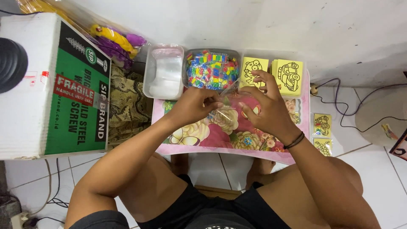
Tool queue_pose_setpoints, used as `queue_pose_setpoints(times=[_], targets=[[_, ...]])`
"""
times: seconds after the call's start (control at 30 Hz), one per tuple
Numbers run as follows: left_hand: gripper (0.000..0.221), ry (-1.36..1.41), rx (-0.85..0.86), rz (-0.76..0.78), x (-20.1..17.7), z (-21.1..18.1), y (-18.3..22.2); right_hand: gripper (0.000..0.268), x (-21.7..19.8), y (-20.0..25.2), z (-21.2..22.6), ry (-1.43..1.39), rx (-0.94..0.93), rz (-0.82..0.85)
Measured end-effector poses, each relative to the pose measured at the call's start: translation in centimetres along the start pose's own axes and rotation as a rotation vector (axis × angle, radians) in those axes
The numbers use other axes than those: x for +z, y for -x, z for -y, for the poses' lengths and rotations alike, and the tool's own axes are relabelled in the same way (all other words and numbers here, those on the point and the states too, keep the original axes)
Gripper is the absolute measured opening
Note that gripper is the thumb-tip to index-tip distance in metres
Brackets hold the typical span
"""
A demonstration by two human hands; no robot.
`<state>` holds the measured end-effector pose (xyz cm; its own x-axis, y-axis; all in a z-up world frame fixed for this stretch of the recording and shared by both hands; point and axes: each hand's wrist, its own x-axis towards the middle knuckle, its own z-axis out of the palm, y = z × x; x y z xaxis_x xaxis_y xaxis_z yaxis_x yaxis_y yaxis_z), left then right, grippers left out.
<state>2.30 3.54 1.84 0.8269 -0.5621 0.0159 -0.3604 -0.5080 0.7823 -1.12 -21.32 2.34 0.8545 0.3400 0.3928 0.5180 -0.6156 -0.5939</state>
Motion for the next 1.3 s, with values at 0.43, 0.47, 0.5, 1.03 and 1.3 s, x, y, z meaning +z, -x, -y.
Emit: queue_pose_setpoints(times=[0.43, 0.47, 0.5, 1.03, 1.3], targets=[[0.027, -0.109, -0.059, 0.153, -0.3, 0.5, -1.5, 0.014, 0.0, 0.4, -1.3, -0.135, 0.138, 0.049], [0.031, -0.113, -0.058, 0.180, -0.1, 0.8, -1.5, 0.014, -0.1, 0.4, -1.4, -0.121, 0.136, 0.047], [0.035, -0.118, -0.054, 0.208, 0.1, 1.2, -1.6, 0.013, -0.1, 0.5, -1.4, -0.107, 0.134, 0.043], [0.014, -0.321, -0.030, 0.139, -2.2, 1.2, -1.7, 0.031, 1.0, 0.3, -1.6, -0.013, -0.035, -0.037], [0.021, -0.476, -0.143, 0.427, -4.4, 1.3, -0.1, 0.049, 2.7, 0.2, -4.3, 0.117, 0.198, 0.132]])
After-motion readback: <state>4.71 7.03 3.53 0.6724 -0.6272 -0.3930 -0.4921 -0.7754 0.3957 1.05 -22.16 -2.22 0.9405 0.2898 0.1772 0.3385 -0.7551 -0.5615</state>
